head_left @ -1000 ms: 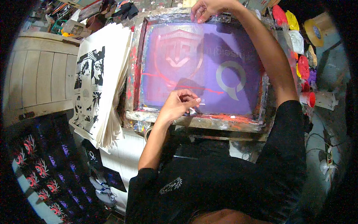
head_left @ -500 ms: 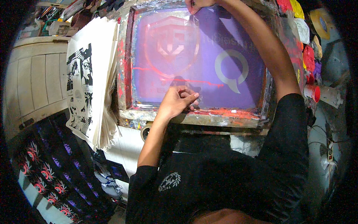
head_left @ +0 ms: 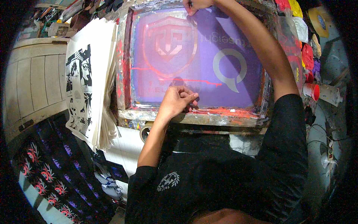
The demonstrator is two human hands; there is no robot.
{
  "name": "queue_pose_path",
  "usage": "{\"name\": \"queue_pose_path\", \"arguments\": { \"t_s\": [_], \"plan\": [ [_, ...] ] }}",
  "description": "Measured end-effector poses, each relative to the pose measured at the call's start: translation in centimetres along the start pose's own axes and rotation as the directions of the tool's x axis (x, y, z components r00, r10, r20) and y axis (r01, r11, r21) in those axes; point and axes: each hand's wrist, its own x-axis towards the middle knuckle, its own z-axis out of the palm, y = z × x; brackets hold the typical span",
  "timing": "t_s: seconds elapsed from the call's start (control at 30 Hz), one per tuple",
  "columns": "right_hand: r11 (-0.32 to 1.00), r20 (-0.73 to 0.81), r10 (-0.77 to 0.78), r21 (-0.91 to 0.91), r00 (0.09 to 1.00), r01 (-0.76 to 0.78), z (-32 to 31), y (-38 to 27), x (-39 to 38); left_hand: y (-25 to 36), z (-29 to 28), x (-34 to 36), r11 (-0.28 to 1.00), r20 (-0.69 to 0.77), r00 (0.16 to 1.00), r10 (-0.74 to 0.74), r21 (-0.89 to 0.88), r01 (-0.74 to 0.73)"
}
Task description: The person secures a purple screen printing frame onto a wooden workbench using metal clamps. They then apply strips of clear adhesive tape along the edges of the frame to seal the mesh, ensuring the setup is ready for printing.
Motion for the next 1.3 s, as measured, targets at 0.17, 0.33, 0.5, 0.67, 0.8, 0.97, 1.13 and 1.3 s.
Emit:
{"name": "queue_pose_path", "arguments": {
  "t_s": [0.17, 0.33, 0.5, 0.67, 0.8, 0.97, 1.13, 1.3],
  "plan": [
    [1.000, -0.027, 0.005, -0.004, 1.000, -0.005, 0.4, -0.5, -0.4, -0.4, 0.3, 0.3, 0.999, -0.044, 0.999, 0.030, 0.045, -0.028],
    [0.996, -0.110, 0.044, -0.068, 0.993, -0.052, 0.7, -1.4, -1.3, 0.4, 1.1, 0.1, 0.805, -0.202, 0.942, 0.266, 0.584, -0.103],
    [0.978, -0.209, 0.089, -0.165, 0.974, -0.125, 1.0, -2.0, -1.6, 0.9, 1.1, -0.8, 0.700, -0.266, 0.911, 0.316, 0.714, -0.034],
    [0.950, -0.275, 0.182, -0.197, 0.944, -0.240, 0.6, -4.0, -2.2, 0.7, 0.6, -1.8, 0.674, -0.308, 0.892, 0.331, 0.739, 0.005],
    [0.939, -0.352, 0.191, -0.207, 0.916, -0.275, 2.0, -3.3, -2.5, 0.7, 0.2, -2.1, 0.668, -0.299, 0.879, 0.371, 0.743, -0.029],
    [0.936, -0.402, -0.100, -0.348, 0.910, -0.051, 4.0, -3.7, -5.0, 0.2, 0.0, -2.2, 0.446, -0.040, 0.754, 0.656, 0.827, -0.343],
    [0.929, -0.387, -0.254, -0.354, 0.886, 0.111, 7.3, -4.2, -6.8, -0.8, 2.5, -2.8, 0.276, 0.385, 0.659, 0.646, 0.687, -0.672],
    [0.947, -0.443, -0.040, -0.302, 0.896, -0.107, 7.6, -4.8, -5.2, -0.8, 2.8, -4.3, 0.353, 0.357, 0.708, 0.609, 0.678, -0.645]
  ]
}}
